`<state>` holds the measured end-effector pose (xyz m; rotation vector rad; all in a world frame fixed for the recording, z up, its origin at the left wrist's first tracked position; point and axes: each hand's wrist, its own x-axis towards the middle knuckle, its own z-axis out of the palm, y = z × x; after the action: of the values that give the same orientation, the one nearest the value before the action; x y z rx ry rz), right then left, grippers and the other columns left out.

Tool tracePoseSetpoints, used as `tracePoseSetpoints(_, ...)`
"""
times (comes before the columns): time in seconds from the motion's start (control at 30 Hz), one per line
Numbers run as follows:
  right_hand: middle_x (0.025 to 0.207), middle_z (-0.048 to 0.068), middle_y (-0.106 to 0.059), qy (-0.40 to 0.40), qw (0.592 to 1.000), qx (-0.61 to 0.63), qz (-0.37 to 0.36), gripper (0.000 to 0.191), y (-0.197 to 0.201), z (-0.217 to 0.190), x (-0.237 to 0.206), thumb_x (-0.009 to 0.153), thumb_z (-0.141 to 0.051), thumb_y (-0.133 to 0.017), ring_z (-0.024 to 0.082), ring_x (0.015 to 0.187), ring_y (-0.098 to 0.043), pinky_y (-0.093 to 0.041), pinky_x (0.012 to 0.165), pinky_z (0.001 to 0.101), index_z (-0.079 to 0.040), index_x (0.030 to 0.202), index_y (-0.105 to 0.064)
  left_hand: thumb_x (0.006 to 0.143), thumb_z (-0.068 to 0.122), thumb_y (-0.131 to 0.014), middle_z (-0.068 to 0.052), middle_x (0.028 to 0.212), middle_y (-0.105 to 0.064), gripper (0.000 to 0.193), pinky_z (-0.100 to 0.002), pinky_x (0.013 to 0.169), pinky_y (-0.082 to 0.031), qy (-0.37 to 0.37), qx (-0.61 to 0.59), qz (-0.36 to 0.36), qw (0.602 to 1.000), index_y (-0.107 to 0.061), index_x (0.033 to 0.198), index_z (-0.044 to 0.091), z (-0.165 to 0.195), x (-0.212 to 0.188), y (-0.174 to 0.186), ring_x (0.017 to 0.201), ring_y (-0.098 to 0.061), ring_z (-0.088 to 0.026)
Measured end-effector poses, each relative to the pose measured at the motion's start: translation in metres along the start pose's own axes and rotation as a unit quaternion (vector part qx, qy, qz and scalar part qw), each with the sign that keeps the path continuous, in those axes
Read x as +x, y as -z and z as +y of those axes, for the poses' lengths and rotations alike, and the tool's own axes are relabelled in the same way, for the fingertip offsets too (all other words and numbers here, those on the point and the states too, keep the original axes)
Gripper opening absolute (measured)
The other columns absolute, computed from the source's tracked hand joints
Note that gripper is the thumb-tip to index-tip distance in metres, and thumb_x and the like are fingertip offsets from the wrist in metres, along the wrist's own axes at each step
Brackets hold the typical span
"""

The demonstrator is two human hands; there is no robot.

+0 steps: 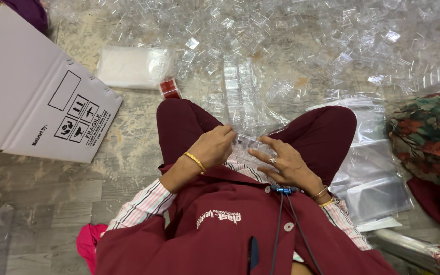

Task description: The person sits on the floor and pulls clear plastic cups out of a plastic bag one at a time. They stack the cups into a long column, wrap the stack, and place it into a cardboard box, then reach for another bag.

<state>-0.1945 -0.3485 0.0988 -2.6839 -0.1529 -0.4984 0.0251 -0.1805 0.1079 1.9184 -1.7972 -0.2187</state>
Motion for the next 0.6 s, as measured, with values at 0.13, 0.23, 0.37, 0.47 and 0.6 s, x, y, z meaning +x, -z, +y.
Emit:
tracePoseSetpoints(0.13, 0.14, 0.018, -0.055, 0.007, 1.0, -0.019, -0.019, 0.054, -0.005, 0.001, 0.0, 0.089, -0.031, -0.072, 0.033, 0.1, -0.061, -0.053, 0.084, 0.0431, -0.028, 0.141, -0.06, 0.086, 0.007, -0.065, -0.013, 0.097, -0.059, 0.012, -0.043, 0.071, -0.057, 0.001, -0.002, -0.013, 1.0, -0.06, 0.095, 0.0, -0.008, -0.004, -0.006, 0.088, -0.063, -0.031)
tracePoseSetpoints(0.23, 0.14, 0.017, -0.055, 0.017, 1.0, -0.019, -0.019, 0.054, -0.01, 0.003, -0.001, 0.088, -0.032, -0.072, 0.032, 0.1, -0.061, -0.053, 0.083, 0.0425, -0.029, 0.141, -0.06, 0.082, 0.007, -0.066, -0.012, 0.094, -0.059, 0.014, -0.042, 0.073, -0.057, 0.014, 0.028, -0.005, 0.999, -0.06, 0.093, 0.001, -0.011, -0.004, -0.013, 0.088, -0.064, -0.03)
tracePoseSetpoints(0.37, 0.141, 0.016, -0.055, 0.038, 0.999, 0.01, 0.008, 0.055, -0.016, 0.006, -0.002, 0.088, -0.033, -0.073, 0.033, 0.104, -0.062, -0.053, 0.084, 0.0423, -0.029, 0.141, -0.059, 0.089, 0.012, -0.067, -0.012, 0.096, -0.061, 0.013, -0.043, 0.072, -0.056, 0.056, -0.022, 0.029, 0.998, -0.061, 0.098, 0.003, -0.014, -0.002, -0.011, 0.085, -0.065, -0.03)
tracePoseSetpoints(0.47, 0.141, 0.019, -0.053, 0.019, 1.0, 0.0, 0.004, 0.057, -0.016, 0.009, -0.003, 0.089, -0.033, -0.074, 0.033, 0.104, -0.062, -0.053, 0.083, 0.0427, -0.027, 0.143, -0.057, 0.09, 0.015, -0.07, -0.011, 0.092, -0.063, 0.014, -0.043, 0.073, -0.053, 0.023, -0.098, 0.048, 0.994, -0.063, 0.097, 0.005, -0.017, 0.0, 0.001, 0.085, -0.064, -0.029)
tracePoseSetpoints(0.6, 0.141, 0.018, -0.053, -0.008, 1.0, -0.014, 0.003, 0.059, -0.012, 0.009, -0.004, 0.087, -0.033, -0.074, 0.035, 0.108, -0.062, -0.053, 0.086, 0.0446, -0.028, 0.144, -0.056, 0.088, 0.017, -0.072, -0.01, 0.087, -0.06, 0.016, -0.04, 0.073, -0.051, -0.012, -0.145, 0.027, 0.989, -0.062, 0.095, 0.006, -0.013, 0.003, 0.012, 0.081, -0.06, -0.027)
